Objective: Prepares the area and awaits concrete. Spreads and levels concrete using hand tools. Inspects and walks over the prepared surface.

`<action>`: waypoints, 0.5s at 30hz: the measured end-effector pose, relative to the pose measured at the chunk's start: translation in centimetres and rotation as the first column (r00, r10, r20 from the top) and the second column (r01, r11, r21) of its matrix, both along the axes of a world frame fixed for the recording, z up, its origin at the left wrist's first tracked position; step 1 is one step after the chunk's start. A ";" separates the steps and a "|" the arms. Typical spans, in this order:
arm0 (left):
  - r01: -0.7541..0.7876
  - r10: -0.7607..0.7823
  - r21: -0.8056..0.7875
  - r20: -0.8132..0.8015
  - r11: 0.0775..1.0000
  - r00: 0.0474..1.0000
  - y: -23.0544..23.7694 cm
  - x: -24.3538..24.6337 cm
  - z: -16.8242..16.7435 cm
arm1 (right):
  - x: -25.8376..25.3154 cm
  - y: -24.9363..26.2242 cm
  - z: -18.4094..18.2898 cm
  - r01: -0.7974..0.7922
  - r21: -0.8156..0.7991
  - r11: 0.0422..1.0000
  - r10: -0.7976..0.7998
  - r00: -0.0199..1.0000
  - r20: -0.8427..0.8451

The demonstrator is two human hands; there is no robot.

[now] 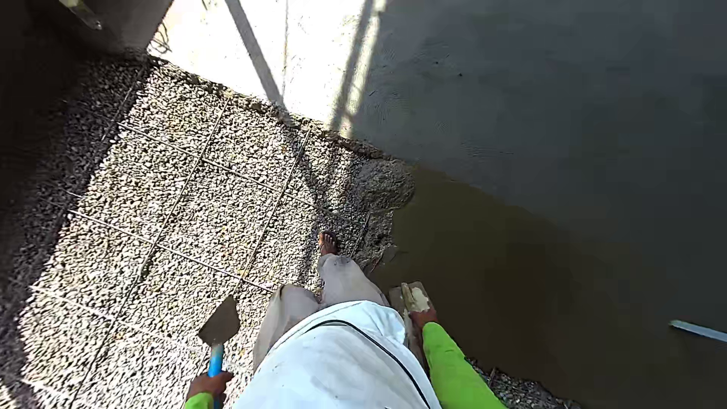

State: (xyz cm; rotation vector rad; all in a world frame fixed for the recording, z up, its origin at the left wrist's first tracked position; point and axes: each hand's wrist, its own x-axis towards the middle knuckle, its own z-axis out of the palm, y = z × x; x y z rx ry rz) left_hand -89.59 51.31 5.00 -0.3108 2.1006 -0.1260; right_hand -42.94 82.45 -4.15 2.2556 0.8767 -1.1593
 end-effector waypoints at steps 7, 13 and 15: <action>0.064 -0.061 0.028 -0.086 0.998 0.994 13.3 -9.5 0.7 | -5.4 9.9 0.8 0.170 0.074 0.983 -0.169 0.985 -0.024; 0.333 -0.332 -0.056 0.022 0.941 0.943 28.2 -16.0 1.5 | -8.7 13.0 0.4 0.395 0.100 0.913 -0.397 0.918 0.002; 0.368 -0.368 -0.042 0.022 0.929 0.930 33.8 -18.4 0.9 | -10.1 14.0 0.3 0.434 0.075 0.898 -0.438 0.898 0.036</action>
